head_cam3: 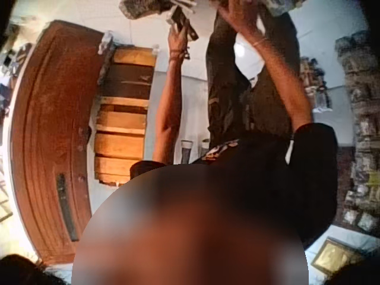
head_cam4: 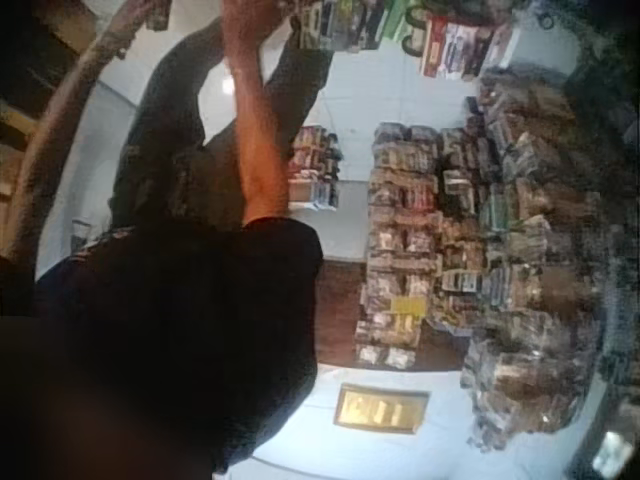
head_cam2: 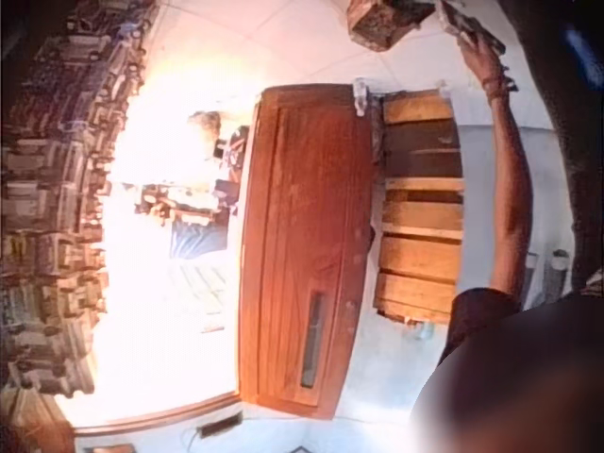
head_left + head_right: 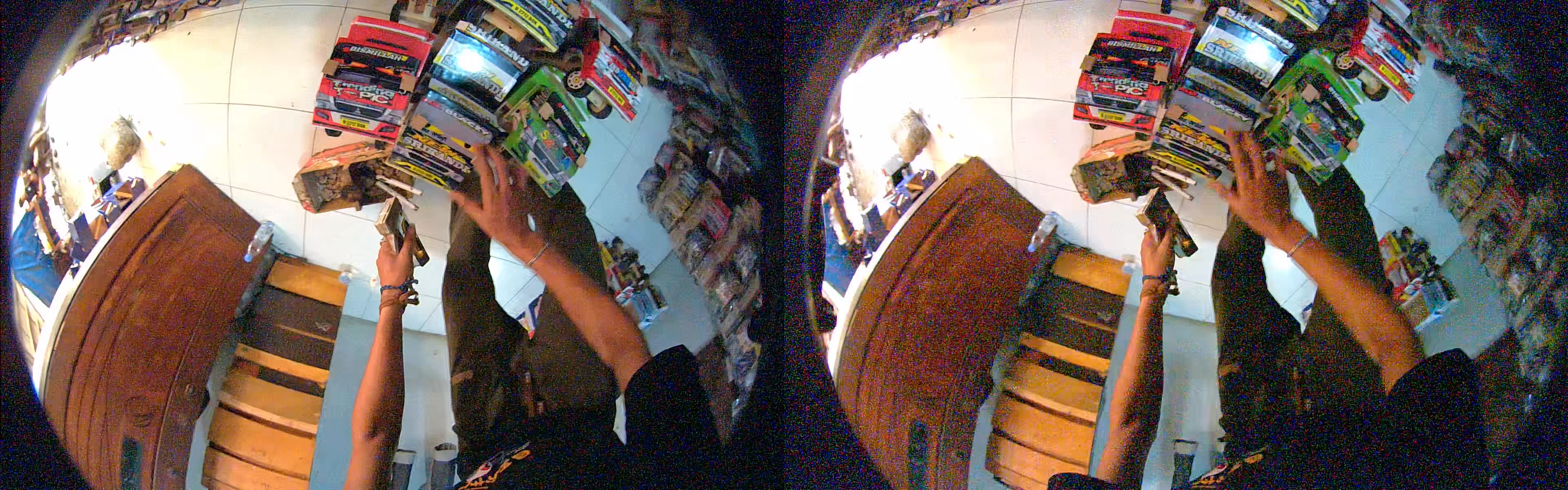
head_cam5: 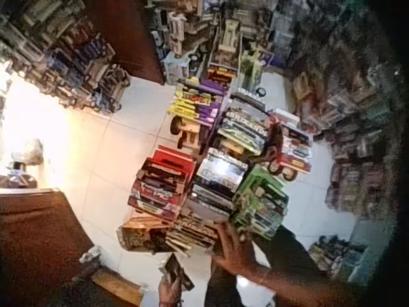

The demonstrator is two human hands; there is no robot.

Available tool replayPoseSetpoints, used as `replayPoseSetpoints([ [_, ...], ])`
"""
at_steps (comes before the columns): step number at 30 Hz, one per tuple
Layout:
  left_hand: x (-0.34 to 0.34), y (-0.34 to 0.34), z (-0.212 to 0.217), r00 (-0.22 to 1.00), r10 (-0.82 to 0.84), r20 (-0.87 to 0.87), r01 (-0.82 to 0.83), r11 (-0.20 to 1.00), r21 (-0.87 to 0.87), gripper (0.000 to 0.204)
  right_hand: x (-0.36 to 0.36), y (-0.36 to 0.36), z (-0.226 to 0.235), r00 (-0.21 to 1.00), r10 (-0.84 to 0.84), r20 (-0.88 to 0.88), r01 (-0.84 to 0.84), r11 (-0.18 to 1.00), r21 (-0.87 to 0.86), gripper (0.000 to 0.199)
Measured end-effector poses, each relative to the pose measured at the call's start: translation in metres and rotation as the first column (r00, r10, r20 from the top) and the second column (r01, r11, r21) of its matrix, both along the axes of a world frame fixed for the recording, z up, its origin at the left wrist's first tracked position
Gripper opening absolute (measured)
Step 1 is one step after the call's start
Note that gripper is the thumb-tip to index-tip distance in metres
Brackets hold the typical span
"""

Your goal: The person assembles wooden toy cars on the floor, using a small hammer to tap parts into place and a utility knife to open boxes. They also apply glue to the toy components.

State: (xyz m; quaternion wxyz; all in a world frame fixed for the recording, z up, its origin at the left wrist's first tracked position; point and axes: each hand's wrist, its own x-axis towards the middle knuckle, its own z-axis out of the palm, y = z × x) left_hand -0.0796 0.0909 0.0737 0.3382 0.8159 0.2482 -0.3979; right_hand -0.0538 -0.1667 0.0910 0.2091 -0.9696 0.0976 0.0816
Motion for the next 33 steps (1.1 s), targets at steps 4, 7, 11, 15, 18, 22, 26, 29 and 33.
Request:
replayPoseSetpoints([
  [4,0.002,-0.016,0.013,1.000,0.018,0.020,-0.016,0.993,-0.114,0.058,-0.011,0.037,-0.001,0.936,-0.343,-0.079,0.352,0.909,0.222,0.120],
  [7,0.003,-0.012,0.040,0.992,-0.127,0.001,0.127,0.992,-0.025,0.054,-0.006,0.055,-0.002,0.847,-0.513,-0.142,0.531,0.834,0.153,0.134],
  [11,-0.005,-0.002,0.075,0.976,-0.215,-0.044,0.217,0.975,0.041,0.049,-0.001,0.066,-0.014,0.802,-0.586,-0.114,0.595,0.770,0.232,0.136],
  [15,-0.011,-0.004,0.092,0.948,-0.318,0.014,0.317,0.946,0.070,0.046,-0.006,0.063,-0.035,0.817,-0.572,-0.074,0.568,0.775,0.277,0.128],
  [18,0.001,-0.013,0.093,0.892,-0.436,0.117,0.440,0.898,-0.006,0.045,-0.015,0.062,-0.046,0.829,-0.556,-0.056,0.541,0.772,0.335,0.121],
  [22,0.037,-0.032,0.080,0.824,-0.564,0.049,0.563,0.825,0.038,0.039,-0.020,0.063,-0.050,0.869,-0.493,0.034,0.460,0.833,0.308,0.119],
  [26,0.085,-0.051,0.075,0.729,-0.682,0.064,0.680,0.732,0.048,0.041,-0.016,0.060,-0.045,0.877,-0.479,-0.045,0.476,0.851,0.223,0.123],
  [29,0.121,-0.069,0.074,0.555,-0.725,0.408,0.798,0.602,-0.016,0.040,-0.011,0.052,-0.039,0.880,-0.443,-0.172,0.472,0.858,0.204,0.128],
  [33,0.161,-0.090,0.075,0.396,-0.837,0.379,0.900,0.436,0.023,0.035,-0.003,0.043,-0.035,0.876,-0.446,-0.185,0.478,0.856,0.197,0.128],
])
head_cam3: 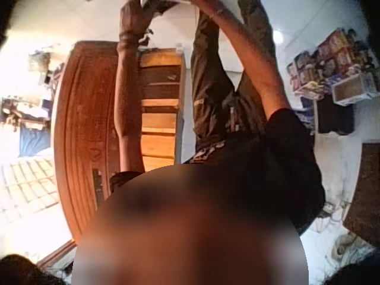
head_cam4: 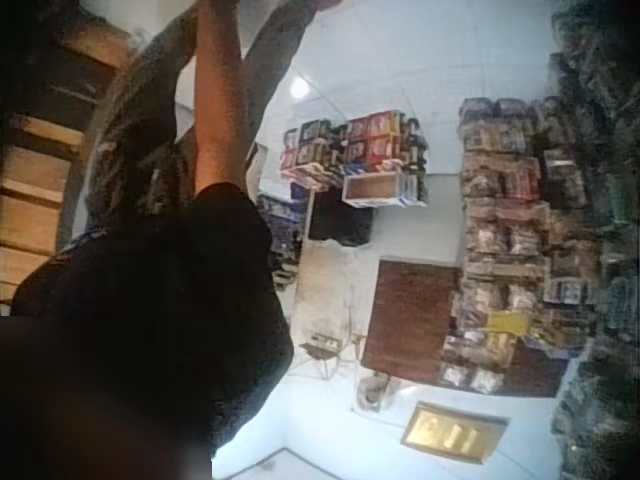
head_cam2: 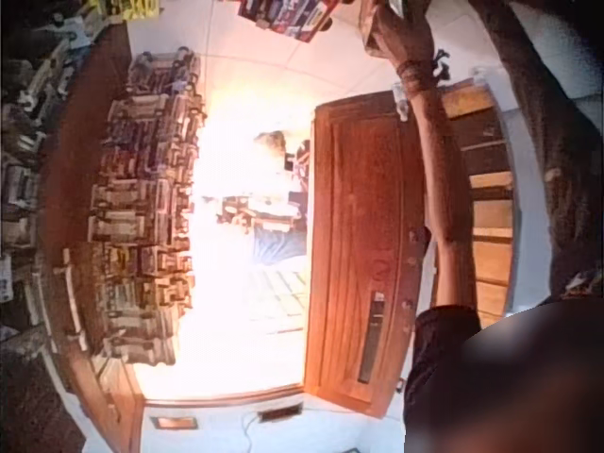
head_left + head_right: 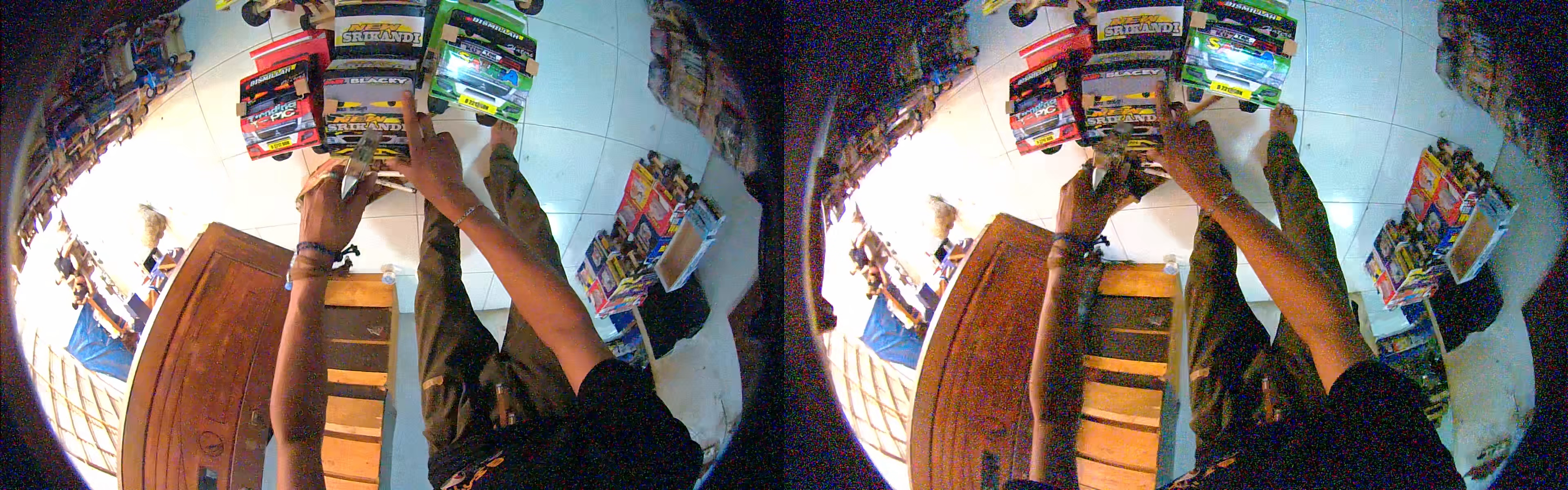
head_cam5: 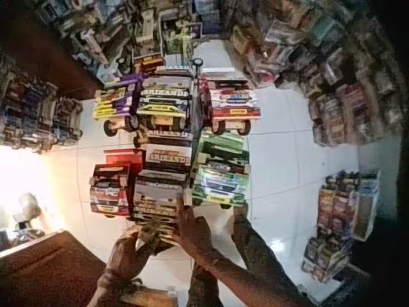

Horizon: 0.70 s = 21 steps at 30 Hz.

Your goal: The person assembles wooden toy cars on the floor, using a small hammer to tap parts into place and a utility knife to open boxes. They also apply glue to the toy components.

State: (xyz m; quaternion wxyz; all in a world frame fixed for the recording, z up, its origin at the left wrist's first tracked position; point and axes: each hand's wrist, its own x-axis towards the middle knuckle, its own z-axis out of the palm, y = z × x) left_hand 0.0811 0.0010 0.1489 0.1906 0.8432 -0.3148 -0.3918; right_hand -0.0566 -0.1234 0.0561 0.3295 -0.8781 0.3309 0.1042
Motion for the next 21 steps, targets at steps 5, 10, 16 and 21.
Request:
replayPoseSetpoints([
  [5,0.025,-0.018,-0.004,0.993,-0.115,-0.026,0.118,0.969,0.217,0.036,-0.001,-0.006,-0.002,0.999,-0.041,0.019,0.040,0.998,0.046,0.129],
  [10,0.046,-0.035,-0.020,0.931,-0.364,-0.009,0.352,0.894,0.278,0.047,-0.004,-0.013,-0.007,0.995,-0.092,0.044,0.084,0.983,0.165,0.127],
  [16,0.062,-0.040,-0.031,0.853,-0.522,-0.013,0.508,0.824,0.250,0.058,-0.007,-0.016,-0.007,0.983,-0.136,0.123,0.108,0.972,0.210,0.127],
  [21,0.058,-0.041,-0.038,0.853,-0.521,0.006,0.515,0.845,0.144,0.045,-0.007,-0.016,-0.006,0.981,-0.167,0.098,0.136,0.954,0.267,0.125],
])
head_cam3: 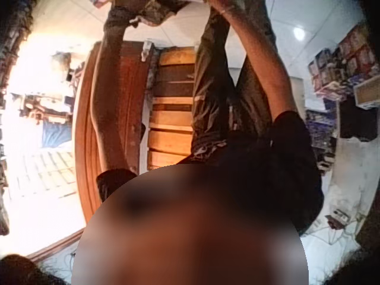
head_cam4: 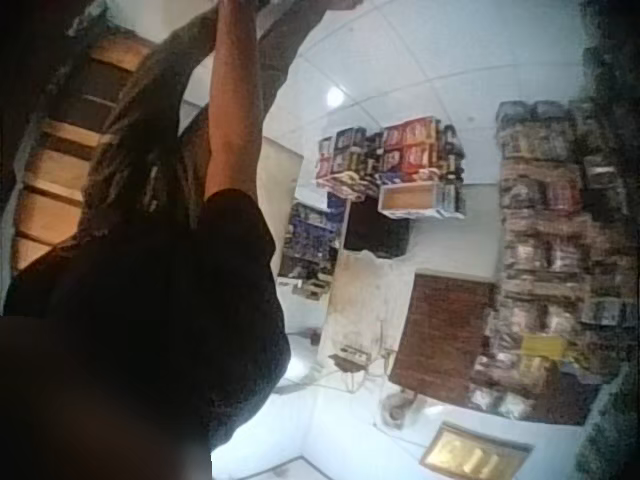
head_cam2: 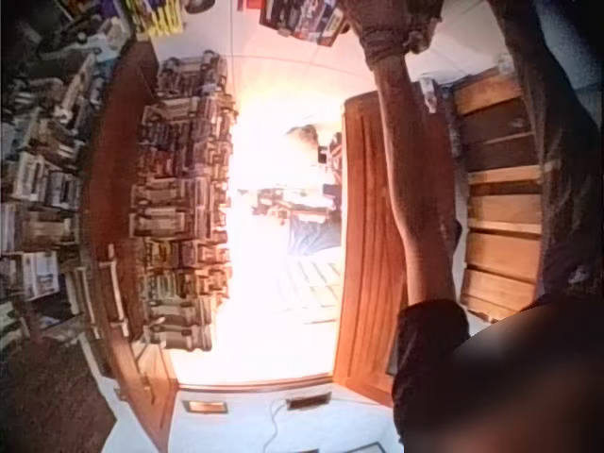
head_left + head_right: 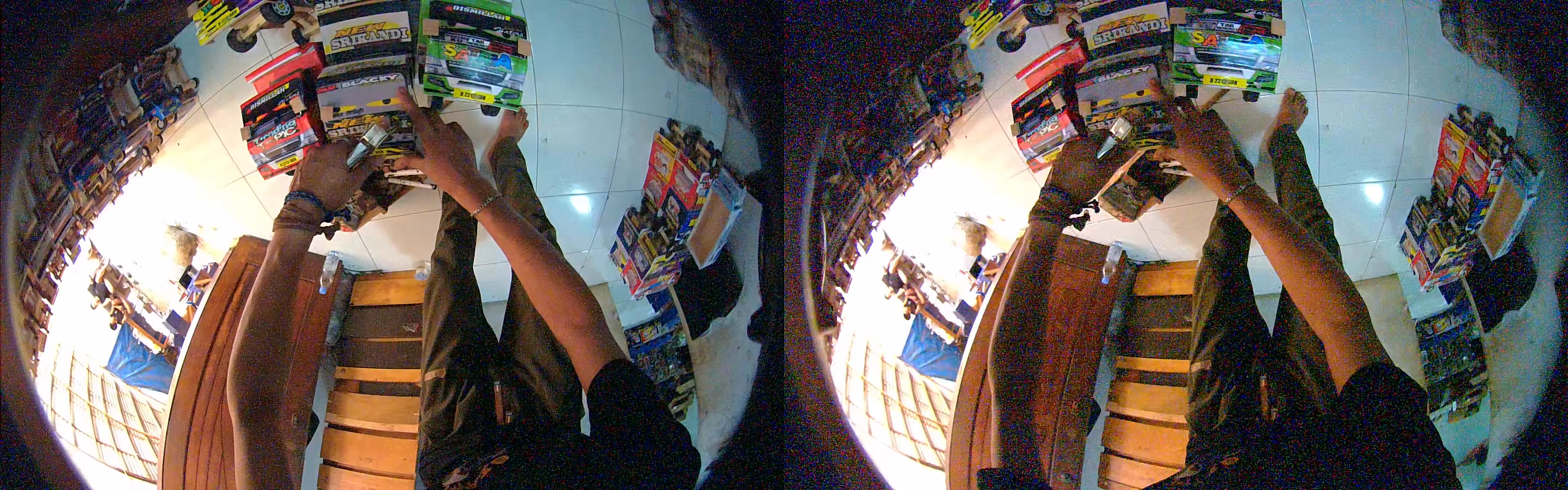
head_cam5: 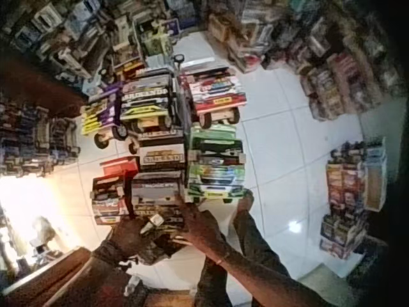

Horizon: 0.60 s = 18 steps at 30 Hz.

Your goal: The person assembles wooden toy cars on the floor, using a small hammer to tap parts into place and a utility knife to open boxes. They also apply glue to the toy components.

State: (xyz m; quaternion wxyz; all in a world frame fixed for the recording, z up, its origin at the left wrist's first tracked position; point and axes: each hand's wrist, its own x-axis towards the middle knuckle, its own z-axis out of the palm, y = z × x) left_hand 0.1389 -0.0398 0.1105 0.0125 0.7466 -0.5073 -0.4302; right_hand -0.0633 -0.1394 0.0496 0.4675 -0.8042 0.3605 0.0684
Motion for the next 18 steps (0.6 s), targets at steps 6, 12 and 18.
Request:
replayPoseSetpoints([
  [6,-0.010,-0.003,-0.001,0.998,0.055,0.030,-0.058,0.994,0.097,0.058,0.001,-0.001,0.000,1.000,0.006,-0.017,-0.006,1.000,-0.010,0.124],
  [12,-0.016,-0.001,-0.001,0.998,0.055,0.037,-0.057,0.997,0.044,0.048,0.001,-0.002,0.003,0.999,0.014,-0.053,-0.013,0.999,0.031,0.122],
  [18,-0.018,0.001,-0.008,0.997,0.083,0.004,-0.083,0.991,0.102,0.048,0.001,-0.001,0.002,1.000,-0.004,-0.011,0.004,1.000,0.004,0.124],
])
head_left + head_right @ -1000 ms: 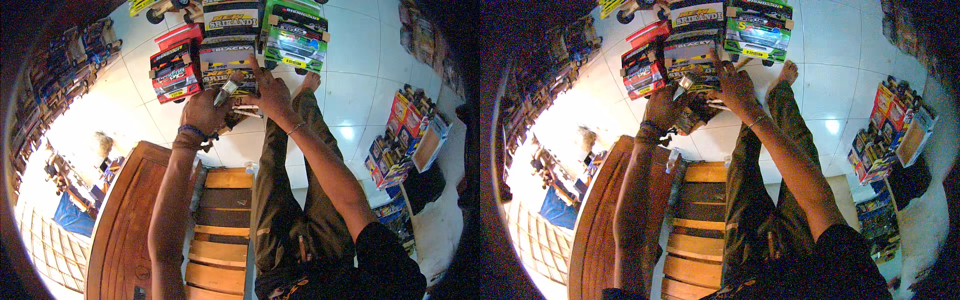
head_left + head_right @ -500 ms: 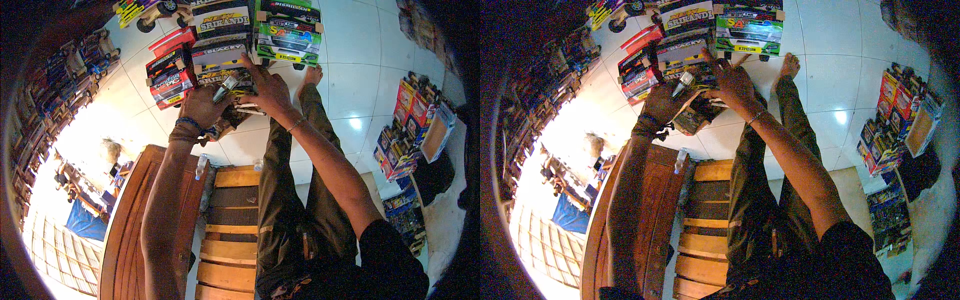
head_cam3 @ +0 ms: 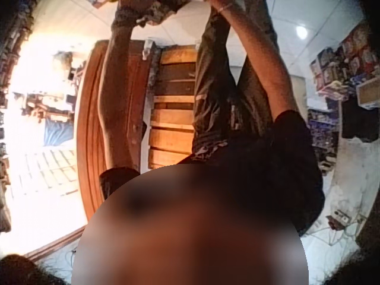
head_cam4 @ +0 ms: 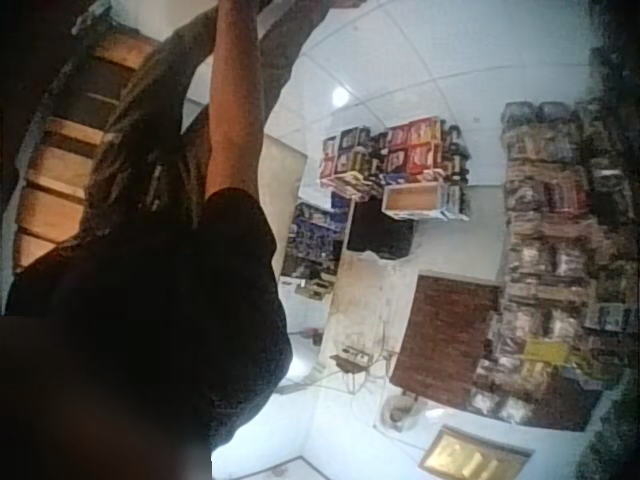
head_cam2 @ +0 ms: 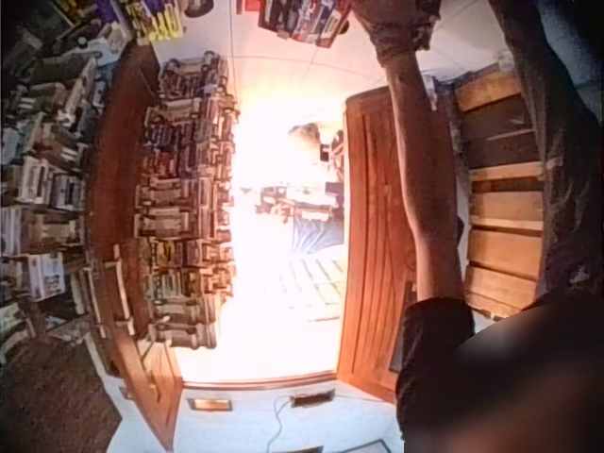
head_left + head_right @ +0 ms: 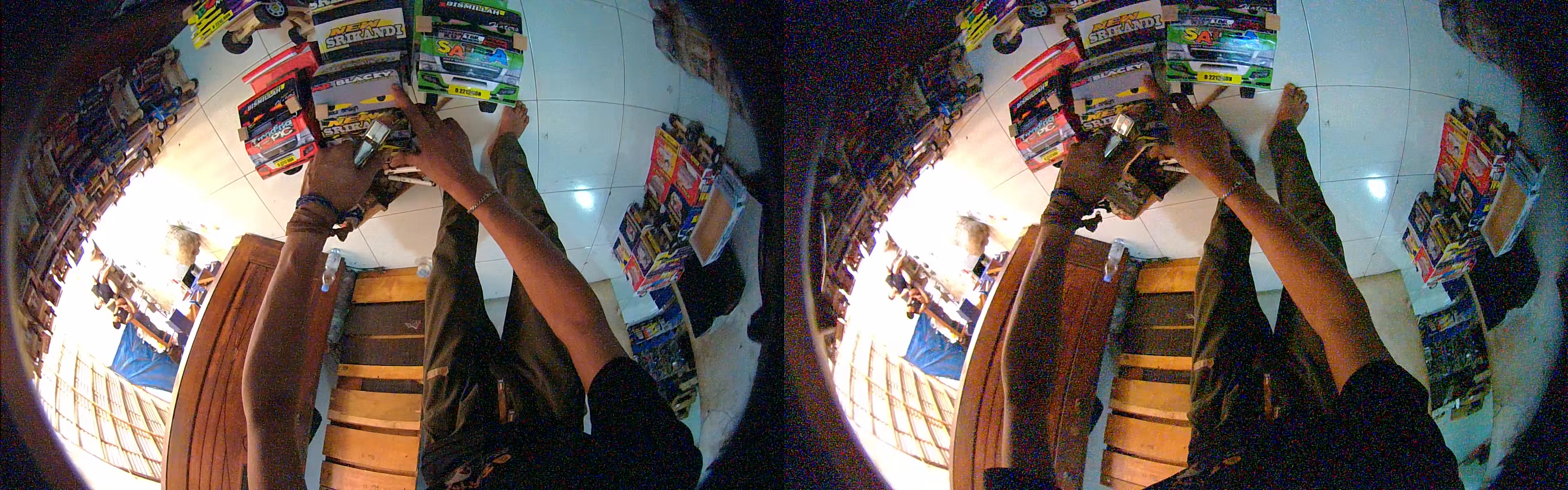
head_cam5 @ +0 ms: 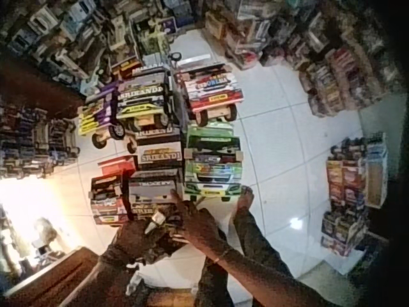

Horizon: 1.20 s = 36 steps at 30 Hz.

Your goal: The person assembles wooden toy cars on the floor, using a small hammer to tap parts into place and a utility knife to open boxes. They also apply glue to the toy components.

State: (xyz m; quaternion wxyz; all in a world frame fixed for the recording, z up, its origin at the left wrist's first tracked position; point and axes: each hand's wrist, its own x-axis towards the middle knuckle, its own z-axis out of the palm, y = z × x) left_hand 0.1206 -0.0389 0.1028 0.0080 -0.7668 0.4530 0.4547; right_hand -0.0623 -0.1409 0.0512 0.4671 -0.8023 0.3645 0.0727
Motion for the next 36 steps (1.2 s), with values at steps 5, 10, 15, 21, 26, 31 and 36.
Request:
replayPoseSetpoints([
  [5,-0.002,-0.001,-0.001,1.000,-0.003,0.009,0.003,1.000,-0.028,0.048,0.000,0.003,-0.003,1.000,-0.025,0.013,0.025,0.999,-0.039,0.125],
  [10,-0.009,-0.008,0.008,0.996,0.089,-0.017,-0.090,0.995,-0.041,0.048,0.000,0.002,-0.005,0.999,-0.036,0.022,0.037,0.999,-0.031,0.125],
  [15,-0.009,-0.011,0.018,0.994,0.105,-0.025,-0.104,0.994,0.030,0.052,0.001,0.002,-0.003,1.000,-0.016,-0.021,0.015,0.999,-0.033,0.124],
  [21,-0.006,-0.009,0.008,0.999,0.041,0.028,-0.040,0.999,-0.021,0.049,0.000,0.003,-0.006,0.995,-0.048,0.092,0.054,0.996,-0.072,0.122],
  [26,-0.007,-0.004,0.000,0.998,0.029,0.050,-0.027,0.999,-0.045,0.046,0.001,0.003,-0.006,0.999,-0.026,0.038,0.029,0.997,-0.073,0.122],
  [31,-0.006,0.001,-0.006,0.991,-0.083,0.106,0.102,0.977,-0.186,0.041,0.002,0.000,0.000,0.999,-0.023,0.026,0.024,0.999,-0.040,0.122],
  [36,-0.004,-0.002,-0.008,0.993,-0.100,0.058,0.106,0.988,-0.116,0.039,0.002,-0.002,0.000,1.000,-0.017,0.012,0.017,1.000,0.014,0.120],
])
